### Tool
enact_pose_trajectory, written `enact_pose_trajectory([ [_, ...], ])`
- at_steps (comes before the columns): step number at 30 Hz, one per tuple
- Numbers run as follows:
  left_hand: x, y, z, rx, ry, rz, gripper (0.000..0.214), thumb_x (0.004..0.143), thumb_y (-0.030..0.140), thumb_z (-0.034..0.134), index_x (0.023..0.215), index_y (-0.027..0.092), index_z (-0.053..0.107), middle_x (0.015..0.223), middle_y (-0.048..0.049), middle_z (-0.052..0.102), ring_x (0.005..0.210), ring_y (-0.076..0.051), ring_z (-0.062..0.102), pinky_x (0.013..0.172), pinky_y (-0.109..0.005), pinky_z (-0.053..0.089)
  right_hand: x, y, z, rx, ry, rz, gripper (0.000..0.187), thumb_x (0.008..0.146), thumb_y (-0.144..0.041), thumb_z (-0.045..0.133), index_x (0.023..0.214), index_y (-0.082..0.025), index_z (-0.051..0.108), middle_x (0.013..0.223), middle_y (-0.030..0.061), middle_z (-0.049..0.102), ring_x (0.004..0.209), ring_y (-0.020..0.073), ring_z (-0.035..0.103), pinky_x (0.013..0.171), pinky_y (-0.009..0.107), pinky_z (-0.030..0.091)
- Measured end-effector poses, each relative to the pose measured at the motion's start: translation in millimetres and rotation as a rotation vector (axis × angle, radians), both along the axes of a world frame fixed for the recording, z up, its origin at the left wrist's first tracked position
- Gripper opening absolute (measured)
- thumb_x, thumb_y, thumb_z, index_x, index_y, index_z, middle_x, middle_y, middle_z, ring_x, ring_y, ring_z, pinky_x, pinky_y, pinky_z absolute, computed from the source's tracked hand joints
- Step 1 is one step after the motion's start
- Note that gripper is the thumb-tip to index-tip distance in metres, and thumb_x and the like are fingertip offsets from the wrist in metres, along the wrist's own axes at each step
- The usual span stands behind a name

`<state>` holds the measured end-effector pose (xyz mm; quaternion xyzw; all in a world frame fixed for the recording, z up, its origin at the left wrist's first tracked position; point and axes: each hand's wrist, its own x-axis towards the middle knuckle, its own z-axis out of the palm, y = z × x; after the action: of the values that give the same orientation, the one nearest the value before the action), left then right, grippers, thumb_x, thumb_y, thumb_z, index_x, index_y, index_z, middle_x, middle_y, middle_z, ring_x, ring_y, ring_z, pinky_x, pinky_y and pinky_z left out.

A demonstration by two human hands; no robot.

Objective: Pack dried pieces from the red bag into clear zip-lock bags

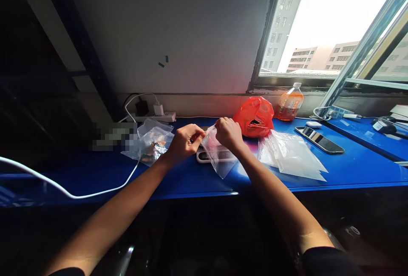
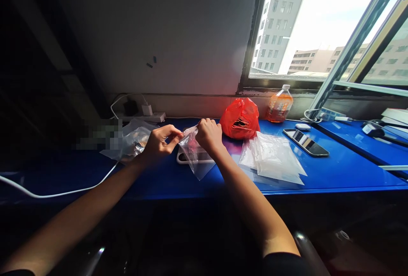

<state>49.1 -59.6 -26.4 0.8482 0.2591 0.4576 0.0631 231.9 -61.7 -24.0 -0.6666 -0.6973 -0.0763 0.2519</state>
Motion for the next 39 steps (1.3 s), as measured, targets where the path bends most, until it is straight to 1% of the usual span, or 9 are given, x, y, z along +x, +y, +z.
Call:
enact_pose_trajectory([
  [6, -9.6, -0.3, 8.9, -0.063, -0.125, 0.035, 0.014, 0.085, 0.028, 0.058, 0.079, 0.018, 0.064, 0.074, -0.0029, 0.067, 0.066, -0.015, 0.061, 0.061, -0.027, 0.046, 36.8, 9.7, -2.3, 0.057, 0.121, -0.028, 0.022, 0.086, -0.013, 0.045, 0.096, -0.018, 0.063, 0.109, 0.0144, 0.063, 0.103, 0.0263, 0.057, 0.082, 0.037, 0.044],
  [10, -24.4, 6.6, 17.7, -0.17, -0.361, 0.081, 0.014, 0.083, 0.032, 0.06, 0.081, 0.019, 0.063, 0.075, -0.0016, 0.066, 0.068, -0.014, 0.062, 0.068, -0.027, 0.05, 66.2, 14.5, -4.5, 0.163, 0.481, -0.063, 0.014, 0.086, -0.021, 0.047, 0.084, -0.018, 0.06, 0.092, 0.0107, 0.063, 0.091, 0.0219, 0.059, 0.08, 0.034, 0.045],
  [12, -28.9, 11.9, 18.5, -0.218, -0.394, 0.109, 0.014, 0.081, 0.032, 0.06, 0.079, 0.019, 0.064, 0.07, -0.001, 0.065, 0.066, -0.014, 0.061, 0.066, -0.027, 0.049, 62.0, 13.0, -2.7, 0.169, 0.618, 0.036, 0.021, 0.091, -0.032, 0.044, 0.087, -0.018, 0.059, 0.083, 0.0059, 0.063, 0.08, 0.0177, 0.059, 0.073, 0.03, 0.046],
  [17, -28.0, 23.4, 10.3, -0.301, -0.359, 0.121, 0.015, 0.081, 0.032, 0.059, 0.078, 0.017, 0.063, 0.066, -0.0011, 0.063, 0.059, -0.013, 0.056, 0.057, -0.025, 0.044, 15.9, -3.2, 4.6, 0.019, 0.699, 0.598, 0.038, 0.09, -0.053, 0.047, 0.082, -0.018, 0.058, 0.074, 0.0012, 0.06, 0.067, 0.0123, 0.053, 0.063, 0.025, 0.041],
  [23, -29.7, 29.1, 7.7, -0.32, -0.361, 0.108, 0.018, 0.082, 0.034, 0.056, 0.079, 0.017, 0.063, 0.066, -0.0008, 0.06, 0.058, -0.012, 0.053, 0.058, -0.026, 0.043, 11.2, -12.9, 11.0, 0.111, 0.765, 0.603, 0.03, 0.08, -0.046, 0.06, 0.071, -0.018, 0.057, 0.067, 0.0001, 0.057, 0.064, 0.0117, 0.048, 0.06, 0.025, 0.038],
  [28, -28.5, 18.8, 10.3, -0.339, -0.258, 0.079, 0.024, 0.083, 0.038, 0.052, 0.079, 0.017, 0.063, 0.068, -0.002, 0.063, 0.061, -0.014, 0.056, 0.061, -0.027, 0.046, 16.8, -17.4, 15.2, 0.161, 1.009, 0.493, 0.017, 0.072, -0.036, 0.06, 0.07, -0.02, 0.064, 0.066, 0.0006, 0.059, 0.063, 0.0141, 0.051, 0.059, 0.028, 0.041],
  [32, -28.5, 19.2, 9.3, -0.365, -0.029, 0.085, 0.025, 0.082, 0.04, 0.055, 0.08, 0.019, 0.066, 0.077, -0.0033, 0.07, 0.069, -0.017, 0.062, 0.067, -0.029, 0.049, 32.6, -38.9, 28.5, 0.273, 1.105, 0.319, 0.018, 0.073, -0.027, 0.055, 0.057, -0.02, 0.055, 0.058, 0.0023, 0.054, 0.051, 0.0115, 0.045, 0.049, 0.028, 0.035],
  [36, -44.5, 43.6, 3.7, -0.347, 0.077, 0.313, 0.014, 0.077, 0.032, 0.061, 0.082, 0.02, 0.067, 0.09, -0.0071, 0.071, 0.091, -0.026, 0.063, 0.086, -0.037, 0.047, 105.4, -63.5, 48.0, 0.544, 1.135, 0.102, 0.025, 0.076, -0.024, 0.051, 0.052, -0.02, 0.048, 0.053, 0.0021, 0.048, 0.044, 0.0074, 0.042, 0.048, 0.031, 0.032],
  [39, -64.4, 63.4, -5.3, -0.364, 0.071, 0.57, 0.011, 0.073, 0.028, 0.065, 0.079, 0.019, 0.065, 0.099, -0.0146, 0.068, 0.112, -0.038, 0.054, 0.1, -0.051, 0.038, 180.6, -70.1, 48.0, 0.602, 0.927, -0.204, 0.027, 0.081, -0.028, 0.051, 0.055, -0.02, 0.054, 0.054, 0.0084, 0.055, 0.046, 0.0078, 0.048, 0.051, 0.036, 0.035],
])
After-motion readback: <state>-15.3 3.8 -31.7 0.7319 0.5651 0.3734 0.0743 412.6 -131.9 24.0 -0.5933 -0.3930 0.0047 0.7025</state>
